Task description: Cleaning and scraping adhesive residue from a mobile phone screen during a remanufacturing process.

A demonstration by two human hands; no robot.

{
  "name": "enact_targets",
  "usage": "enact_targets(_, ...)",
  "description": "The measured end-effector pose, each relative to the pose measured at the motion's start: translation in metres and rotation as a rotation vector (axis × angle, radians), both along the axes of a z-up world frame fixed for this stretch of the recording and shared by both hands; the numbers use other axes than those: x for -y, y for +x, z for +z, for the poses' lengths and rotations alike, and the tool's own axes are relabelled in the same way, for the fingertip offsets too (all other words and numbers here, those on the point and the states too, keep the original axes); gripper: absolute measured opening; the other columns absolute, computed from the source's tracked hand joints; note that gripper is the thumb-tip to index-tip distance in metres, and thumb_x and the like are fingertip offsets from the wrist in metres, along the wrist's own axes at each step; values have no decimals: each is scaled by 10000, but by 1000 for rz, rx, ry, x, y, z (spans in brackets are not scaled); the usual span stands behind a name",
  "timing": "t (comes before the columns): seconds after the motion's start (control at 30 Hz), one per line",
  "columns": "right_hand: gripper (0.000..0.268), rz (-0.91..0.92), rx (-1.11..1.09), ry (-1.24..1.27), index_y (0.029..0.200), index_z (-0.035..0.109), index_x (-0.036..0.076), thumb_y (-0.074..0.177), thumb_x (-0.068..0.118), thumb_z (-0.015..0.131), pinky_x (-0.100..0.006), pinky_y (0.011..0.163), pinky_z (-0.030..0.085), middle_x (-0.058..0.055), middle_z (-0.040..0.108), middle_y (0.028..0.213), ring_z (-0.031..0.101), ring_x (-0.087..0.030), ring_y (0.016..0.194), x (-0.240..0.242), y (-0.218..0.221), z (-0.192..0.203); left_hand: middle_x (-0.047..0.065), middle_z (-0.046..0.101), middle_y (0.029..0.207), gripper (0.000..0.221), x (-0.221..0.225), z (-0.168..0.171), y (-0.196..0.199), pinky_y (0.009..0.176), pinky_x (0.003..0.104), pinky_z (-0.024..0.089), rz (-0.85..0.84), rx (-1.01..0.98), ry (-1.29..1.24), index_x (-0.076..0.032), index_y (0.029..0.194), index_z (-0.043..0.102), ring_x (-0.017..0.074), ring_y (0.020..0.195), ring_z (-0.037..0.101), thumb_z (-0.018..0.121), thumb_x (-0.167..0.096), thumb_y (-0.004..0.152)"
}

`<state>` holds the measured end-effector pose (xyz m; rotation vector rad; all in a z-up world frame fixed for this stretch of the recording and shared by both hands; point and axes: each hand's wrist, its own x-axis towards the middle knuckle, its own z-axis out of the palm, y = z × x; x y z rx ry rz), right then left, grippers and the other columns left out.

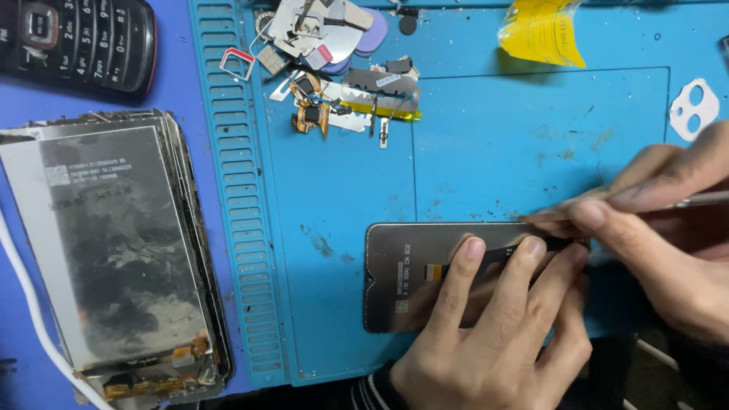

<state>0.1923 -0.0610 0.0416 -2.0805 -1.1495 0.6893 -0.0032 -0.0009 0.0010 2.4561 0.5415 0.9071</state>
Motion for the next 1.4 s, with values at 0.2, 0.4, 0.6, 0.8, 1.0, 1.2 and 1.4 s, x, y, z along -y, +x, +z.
enact_targets(0.2, 135, 47, 46, -58, 961, 558, -32, 913, -31, 684, -256, 605, 685, -154, 749, 889, 767, -180, 671, -13, -4, 8, 54, 801, 1369, 82, -2, -1, -3, 1223, 506, 455, 6, -24, 45, -128, 1129, 778, 223, 1343, 723, 743, -200, 1115)
enact_targets(0.4, 289, 14, -138, 52, 991, 428, 29, 903, -39, 695, -199, 610, 708, -96, 691, 844, 853, -200, 943, -23, -25, 8, 80, 789, 1368, 71, -2, 0, -3, 1197, 528, 503, -6, -12, 41, -114, 1124, 752, 253, 1348, 724, 719, -175, 1110)
enact_targets(0.6, 283, 35, -96, 18, 1082, 410, 16, 935, -56, 642, -252, 729, 750, -127, 700, 892, 862, -223, 903, -25, -20, 9, 28, 793, 1395, 73, 0, -5, -2, 1219, 484, 490, 37, -20, 93, -153, 1126, 756, 196, 1370, 718, 711, -211, 1129)
enact_targets(0.8, 71, -80, -97, -30, 1023, 509, -12, 1027, -65, 556, -334, 937, 716, -150, 582, 1066, 817, -291, 1000, 31, 18, -12, 1, 803, 1359, 154, 0, -9, 2, 1213, 479, 507, 45, 14, 71, -171, 1059, 764, 180, 1362, 678, 884, -228, 1136)
enact_targets(1.0, 109, -76, -93, -77, 919, 583, -5, 1024, 16, 565, -320, 940, 709, -135, 666, 1019, 814, -249, 943, 36, 22, -12, -1, 796, 1336, 137, 0, -9, 5, 1181, 477, 524, 56, 19, 92, -171, 1060, 773, 180, 1318, 706, 887, -218, 1120)
enact_targets(1.2, 106, -54, -151, -16, 1090, 496, 58, 1021, 1, 552, -362, 955, 761, -100, 561, 1033, 837, -292, 1066, 43, 28, -17, 34, 799, 1339, 143, 1, -7, 4, 1178, 505, 519, 29, 31, 65, -139, 1051, 783, 206, 1311, 721, 906, -184, 1106)
enact_targets(1.4, 307, 33, -163, 104, 1030, 417, 44, 909, -70, 675, -228, 752, 748, -83, 643, 841, 866, -216, 961, -12, -16, 7, 75, 785, 1375, 58, -4, 0, 0, 1186, 522, 501, -22, -9, 59, -128, 1062, 736, 236, 1356, 723, 748, -172, 1100)
